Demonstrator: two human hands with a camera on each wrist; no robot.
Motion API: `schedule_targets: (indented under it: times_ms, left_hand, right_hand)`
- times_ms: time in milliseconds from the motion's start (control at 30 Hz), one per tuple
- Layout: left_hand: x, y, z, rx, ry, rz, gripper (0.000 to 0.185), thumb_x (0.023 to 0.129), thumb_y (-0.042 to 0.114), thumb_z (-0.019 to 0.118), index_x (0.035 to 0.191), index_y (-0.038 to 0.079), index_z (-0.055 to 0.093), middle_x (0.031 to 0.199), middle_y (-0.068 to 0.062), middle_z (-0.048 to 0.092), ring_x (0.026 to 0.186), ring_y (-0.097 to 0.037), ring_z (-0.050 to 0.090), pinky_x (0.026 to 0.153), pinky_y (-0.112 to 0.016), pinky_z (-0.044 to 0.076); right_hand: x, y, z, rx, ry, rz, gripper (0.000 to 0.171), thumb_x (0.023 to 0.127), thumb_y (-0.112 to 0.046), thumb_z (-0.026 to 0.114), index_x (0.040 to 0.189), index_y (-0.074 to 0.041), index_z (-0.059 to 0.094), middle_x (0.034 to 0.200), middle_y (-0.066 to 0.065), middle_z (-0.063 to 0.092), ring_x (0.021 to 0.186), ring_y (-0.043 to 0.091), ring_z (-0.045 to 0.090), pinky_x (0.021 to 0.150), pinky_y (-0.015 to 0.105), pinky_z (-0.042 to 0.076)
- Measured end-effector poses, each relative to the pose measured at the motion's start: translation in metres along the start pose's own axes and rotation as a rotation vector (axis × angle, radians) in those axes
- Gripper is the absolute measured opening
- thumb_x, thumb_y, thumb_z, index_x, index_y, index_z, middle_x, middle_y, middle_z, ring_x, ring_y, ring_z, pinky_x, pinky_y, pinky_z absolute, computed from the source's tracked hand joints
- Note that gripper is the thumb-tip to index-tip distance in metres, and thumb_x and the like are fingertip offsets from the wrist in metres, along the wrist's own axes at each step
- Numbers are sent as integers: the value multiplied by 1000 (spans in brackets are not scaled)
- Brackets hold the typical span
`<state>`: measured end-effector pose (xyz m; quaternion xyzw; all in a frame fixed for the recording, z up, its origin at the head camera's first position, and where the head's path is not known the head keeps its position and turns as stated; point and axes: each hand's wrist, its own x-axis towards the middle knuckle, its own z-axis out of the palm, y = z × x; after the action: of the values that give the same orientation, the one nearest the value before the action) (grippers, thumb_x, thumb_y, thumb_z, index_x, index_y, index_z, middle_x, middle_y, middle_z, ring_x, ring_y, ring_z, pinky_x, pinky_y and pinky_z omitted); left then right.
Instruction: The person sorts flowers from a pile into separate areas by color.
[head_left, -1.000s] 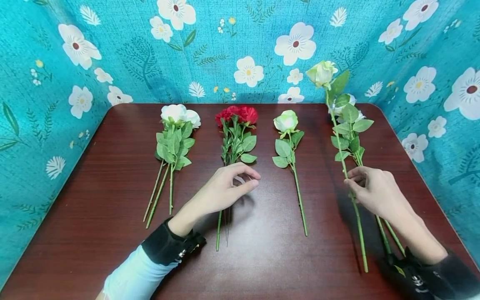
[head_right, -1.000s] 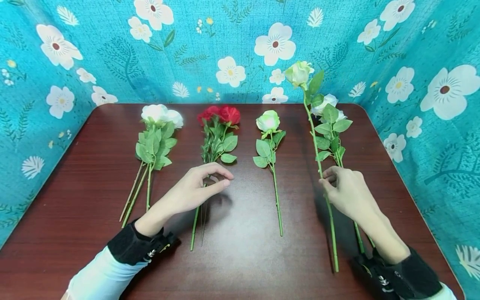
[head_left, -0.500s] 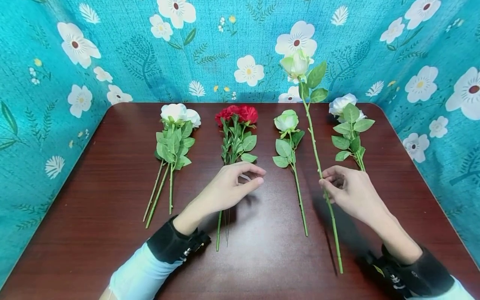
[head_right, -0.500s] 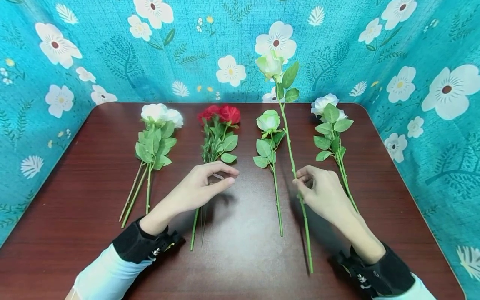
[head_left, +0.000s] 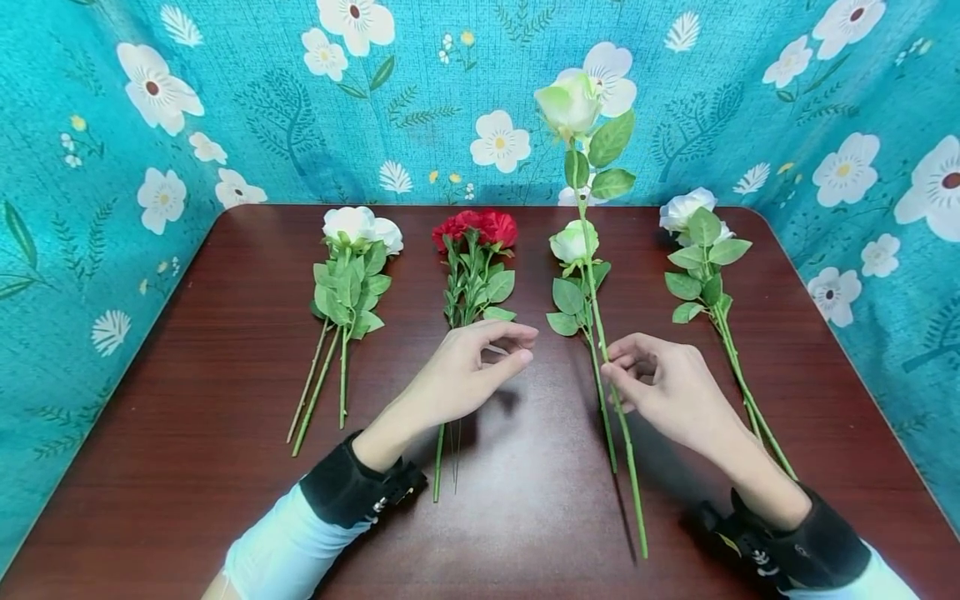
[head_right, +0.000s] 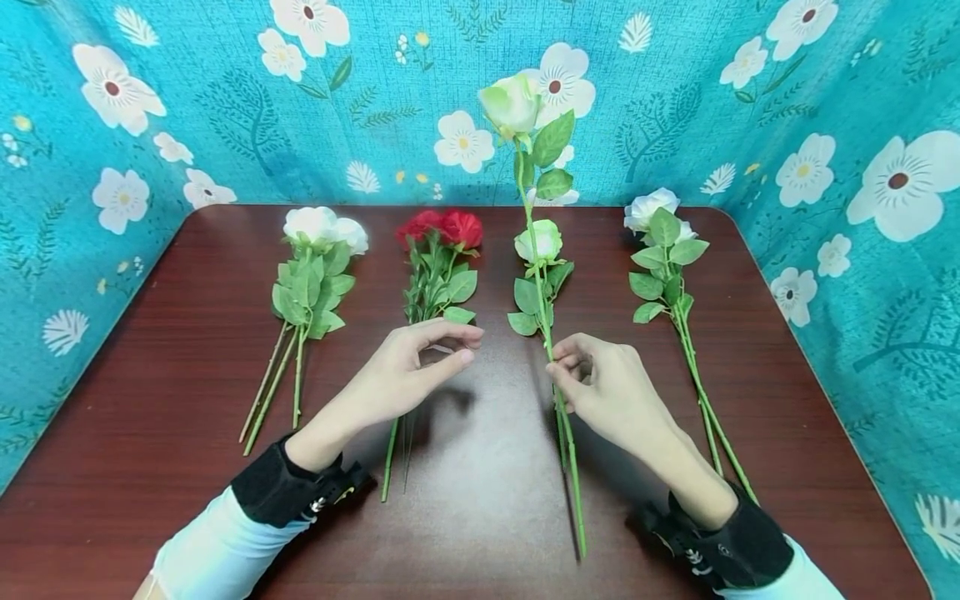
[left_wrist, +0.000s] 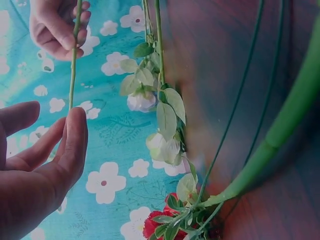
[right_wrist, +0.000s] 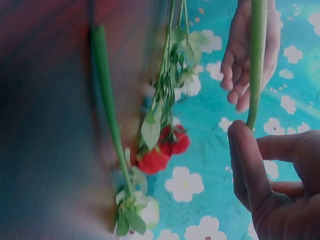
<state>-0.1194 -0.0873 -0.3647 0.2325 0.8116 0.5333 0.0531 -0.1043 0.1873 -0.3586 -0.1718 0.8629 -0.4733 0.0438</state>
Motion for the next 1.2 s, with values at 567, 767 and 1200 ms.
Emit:
schedule_targets:
  times_ms: [567, 767, 1200]
  left_hand:
    - [2, 0, 5, -138, 74, 21, 32, 103, 12, 64, 132, -1, 65, 114, -12, 72, 93, -26, 74, 84, -30, 57]
    - [3, 0, 5, -198, 111, -17, 24, 103, 10, 64, 125, -1, 68, 105, -13, 73, 87, -28, 75, 81, -39, 59]
    - [3, -4, 9, -227, 127, -115, 19, 101, 9, 67, 117, -2, 67, 99, -17, 71, 83, -31, 74, 78, -50, 59]
  right_hand:
    - [-4, -10, 40, 172, -159, 4, 4, 96, -3, 70, 97, -3, 66, 75, 6, 70, 59, 18, 71, 54, 40, 60]
    - [-6, -11, 44, 183, -195, 0, 6, 98, -5, 69, 99, 0, 67, 76, 10, 71, 60, 18, 71, 55, 40, 60]
    - [-7, -16, 56, 265, -247, 3, 8, 98, -3, 68, 101, 4, 65, 81, 15, 71, 66, 22, 73, 57, 37, 61]
